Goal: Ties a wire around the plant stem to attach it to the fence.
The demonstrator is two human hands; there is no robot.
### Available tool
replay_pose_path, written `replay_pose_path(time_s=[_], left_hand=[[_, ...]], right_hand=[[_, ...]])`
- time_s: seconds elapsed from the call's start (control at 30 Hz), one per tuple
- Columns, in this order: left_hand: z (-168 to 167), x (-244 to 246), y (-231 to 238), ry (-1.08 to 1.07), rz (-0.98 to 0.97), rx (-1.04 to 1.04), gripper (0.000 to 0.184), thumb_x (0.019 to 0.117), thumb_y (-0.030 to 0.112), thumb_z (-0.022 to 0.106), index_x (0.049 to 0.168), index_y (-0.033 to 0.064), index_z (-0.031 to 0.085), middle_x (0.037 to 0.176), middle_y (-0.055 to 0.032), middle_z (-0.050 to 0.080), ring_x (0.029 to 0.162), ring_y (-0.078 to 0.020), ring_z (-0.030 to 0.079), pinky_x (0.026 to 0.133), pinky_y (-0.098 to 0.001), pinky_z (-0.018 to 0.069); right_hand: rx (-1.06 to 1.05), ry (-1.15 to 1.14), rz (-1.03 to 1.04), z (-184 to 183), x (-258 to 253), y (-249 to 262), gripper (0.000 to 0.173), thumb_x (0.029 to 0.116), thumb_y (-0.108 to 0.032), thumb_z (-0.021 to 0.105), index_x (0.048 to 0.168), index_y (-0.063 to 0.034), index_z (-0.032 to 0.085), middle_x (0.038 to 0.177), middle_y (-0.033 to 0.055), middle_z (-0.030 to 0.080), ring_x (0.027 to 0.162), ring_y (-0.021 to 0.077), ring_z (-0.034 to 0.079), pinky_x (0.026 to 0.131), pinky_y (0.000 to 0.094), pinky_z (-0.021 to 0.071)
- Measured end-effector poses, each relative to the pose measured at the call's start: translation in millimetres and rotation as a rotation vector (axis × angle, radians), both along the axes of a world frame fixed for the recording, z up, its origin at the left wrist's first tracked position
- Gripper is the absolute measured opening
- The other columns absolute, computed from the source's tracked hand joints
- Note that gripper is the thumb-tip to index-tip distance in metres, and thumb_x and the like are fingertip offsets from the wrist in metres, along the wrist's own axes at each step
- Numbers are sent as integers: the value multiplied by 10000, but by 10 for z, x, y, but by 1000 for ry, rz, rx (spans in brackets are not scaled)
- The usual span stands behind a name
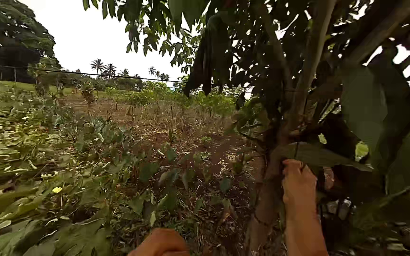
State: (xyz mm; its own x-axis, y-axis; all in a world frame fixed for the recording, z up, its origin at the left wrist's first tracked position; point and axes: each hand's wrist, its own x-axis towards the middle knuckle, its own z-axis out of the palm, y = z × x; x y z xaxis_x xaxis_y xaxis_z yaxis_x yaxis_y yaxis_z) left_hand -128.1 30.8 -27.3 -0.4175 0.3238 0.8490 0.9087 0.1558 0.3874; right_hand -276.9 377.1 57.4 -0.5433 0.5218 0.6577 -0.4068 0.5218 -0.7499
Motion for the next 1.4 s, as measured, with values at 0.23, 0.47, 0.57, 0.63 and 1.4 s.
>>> replay_pose_path(time_s=[0.23, 0.47, 0.57, 0.63, 1.4], left_hand=[[552, -1662, 1877, 25, 40, -15, 296, 1049, 106, 456, 1185, 26, 707, 1150, -116, 723, 1001, -204, 709, 902, -389, 574], [1467, -2344, 3136, -11, 136, 117, 342, 1068, 92, 431, 1326, -26, 623, 1354, -227, 621, 1214, -339, 637, 1035, -464, 504], [1722, -2661, 3325, 298, 378, 134, 312, 1031, 102, 497, 1257, -7, 683, 1308, -210, 660, 1226, -390, 631, 993, -515, 530], [1934, -2840, 3351, 454, 471, 100, 296, 1023, 90, 516, 1247, 10, 692, 1313, -193, 658, 1267, -396, 606, 1012, -544, 515], [3161, -3880, 3701, 222, 762, -720, 318, 1084, 267, 464, 1242, 97, 681, 1140, -235, 692, 1089, -472, 652, 846, -695, 491]], right_hand=[[180, -167, -117, -89, 25, 505, 384, 1112, -185, 360, 1206, 99, 602, 901, 238, 625, 813, 344, 605, 782, 558, 483], [251, -125, -125, -173, -19, 845, 329, 1087, -169, 428, 1151, 74, 640, 867, 223, 660, 782, 355, 654, 727, 566, 515], [276, -109, -93, -192, -17, 946, 310, 1064, -150, 435, 1125, 68, 647, 803, 185, 643, 727, 316, 637, 683, 528, 515], [301, -88, -68, -218, -19, 1047, 314, 1055, -128, 431, 1131, 86, 648, 812, 193, 650, 726, 316, 642, 689, 527, 523], [345, -384, -768, 777, -964, 3149, 390, 1098, -152, 398, 1445, -149, 576, 1181, 313, 682, 1118, 555, 633, 915, 729, 452]])
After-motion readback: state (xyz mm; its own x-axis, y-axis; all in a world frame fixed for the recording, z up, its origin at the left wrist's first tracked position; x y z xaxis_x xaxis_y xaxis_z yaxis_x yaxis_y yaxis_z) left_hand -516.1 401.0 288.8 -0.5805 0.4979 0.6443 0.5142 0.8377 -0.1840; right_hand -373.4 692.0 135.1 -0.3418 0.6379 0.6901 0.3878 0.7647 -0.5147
